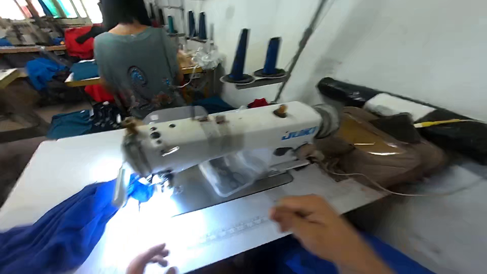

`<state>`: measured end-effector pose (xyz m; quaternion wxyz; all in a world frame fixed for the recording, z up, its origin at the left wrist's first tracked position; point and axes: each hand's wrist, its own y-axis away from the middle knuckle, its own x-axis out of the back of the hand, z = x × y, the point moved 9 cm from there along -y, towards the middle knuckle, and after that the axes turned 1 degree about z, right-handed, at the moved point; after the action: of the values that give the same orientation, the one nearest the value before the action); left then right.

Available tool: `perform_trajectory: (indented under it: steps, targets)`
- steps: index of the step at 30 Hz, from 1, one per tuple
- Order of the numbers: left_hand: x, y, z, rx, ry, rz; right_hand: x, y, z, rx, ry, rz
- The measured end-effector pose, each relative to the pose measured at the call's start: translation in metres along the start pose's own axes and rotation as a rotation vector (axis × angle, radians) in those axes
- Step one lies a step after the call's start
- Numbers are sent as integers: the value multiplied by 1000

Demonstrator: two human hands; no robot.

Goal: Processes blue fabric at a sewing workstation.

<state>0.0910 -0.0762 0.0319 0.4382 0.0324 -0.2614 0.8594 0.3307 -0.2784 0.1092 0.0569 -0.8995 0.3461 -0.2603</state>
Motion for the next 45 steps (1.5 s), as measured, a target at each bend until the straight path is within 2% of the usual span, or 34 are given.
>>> perform_trajectory:
  steps: [3,5,7,10,15,19,23,27,33,42,45]
  targets:
    - [-9,-6,43,-35,-105,48,-146,-7,10,-344,-544,-361]
    - [5,2,44,-21,-259,125,-211,-6,4,-521,-742,-439]
    - [28,15,33,23,-356,182,-254,-6,-6,-597,-827,-458]
    - [64,39,18,93,-404,263,-303,-3,-26,-603,-877,-516]
    - [108,64,8,141,-460,393,-354,4,-52,-655,-800,-641]
    - [128,66,1,181,-227,444,-370,4,-63,-675,-786,-730]
    - [134,68,-15,291,34,504,-376,2,-65,-660,-849,-764]
    - [144,68,-20,274,223,628,-371,-5,-65,-552,-846,-740]
    - [163,69,-14,253,219,735,-351,-12,-68,-331,-823,-692]
    - [195,71,1,218,180,844,-335,-19,-71,-209,-809,-615]
    - [206,73,5,223,178,884,-333,-17,-70,-146,-706,-618]
